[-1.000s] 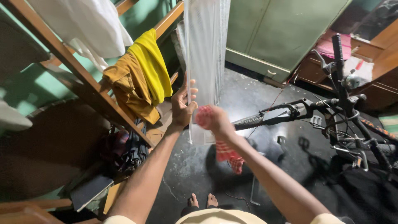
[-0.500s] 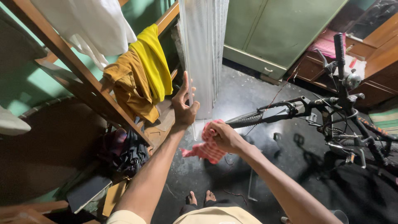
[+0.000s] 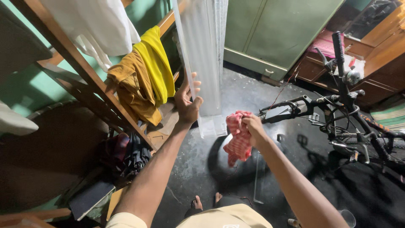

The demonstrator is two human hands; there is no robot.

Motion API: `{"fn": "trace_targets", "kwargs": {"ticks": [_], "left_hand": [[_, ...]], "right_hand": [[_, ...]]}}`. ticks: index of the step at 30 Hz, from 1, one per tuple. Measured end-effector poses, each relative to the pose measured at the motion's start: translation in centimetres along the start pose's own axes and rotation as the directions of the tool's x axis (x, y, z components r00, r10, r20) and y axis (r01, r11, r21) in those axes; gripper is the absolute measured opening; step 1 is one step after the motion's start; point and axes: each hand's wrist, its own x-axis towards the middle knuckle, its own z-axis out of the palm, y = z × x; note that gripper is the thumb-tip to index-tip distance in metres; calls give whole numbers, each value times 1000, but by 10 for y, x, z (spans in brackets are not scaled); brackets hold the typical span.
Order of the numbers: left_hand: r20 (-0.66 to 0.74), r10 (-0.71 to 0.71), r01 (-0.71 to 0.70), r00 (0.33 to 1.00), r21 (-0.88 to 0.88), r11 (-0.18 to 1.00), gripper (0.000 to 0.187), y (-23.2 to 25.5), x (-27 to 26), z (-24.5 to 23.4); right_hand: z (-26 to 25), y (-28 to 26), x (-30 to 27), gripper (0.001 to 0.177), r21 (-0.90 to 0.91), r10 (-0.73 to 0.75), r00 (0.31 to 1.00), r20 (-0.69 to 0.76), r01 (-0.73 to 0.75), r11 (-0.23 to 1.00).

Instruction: The person wipes several transparent plastic rectangular parts with a red-and-white checkered cloth. They handle the parts one at a time, turning them over to wipe different sides, and place them on the floor after cleaning.

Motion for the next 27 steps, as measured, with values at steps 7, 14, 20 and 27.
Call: {"fn": "trace_targets", "kwargs": {"ticks": [7, 14, 20, 27], "left_hand": [[-69, 51, -63, 996, -188, 980, 64, 6, 6, 24], [-33, 73, -78, 997, -195, 978, 66, 13, 12, 44], [68, 3, 16, 998, -285, 958, 80, 23, 13, 90], [264, 88, -26, 961, -229, 973, 75, 32, 18, 121]], "right_hand": [[15, 14, -2, 27, 70, 217, 946, 241, -240, 968], [-1, -32, -16, 42, 156, 160, 858, 488, -266, 951], [-14, -63, 2, 56, 47, 168, 854, 493, -219, 975], [-45, -69, 38, 87, -106, 366, 769, 524, -367, 924]]}}
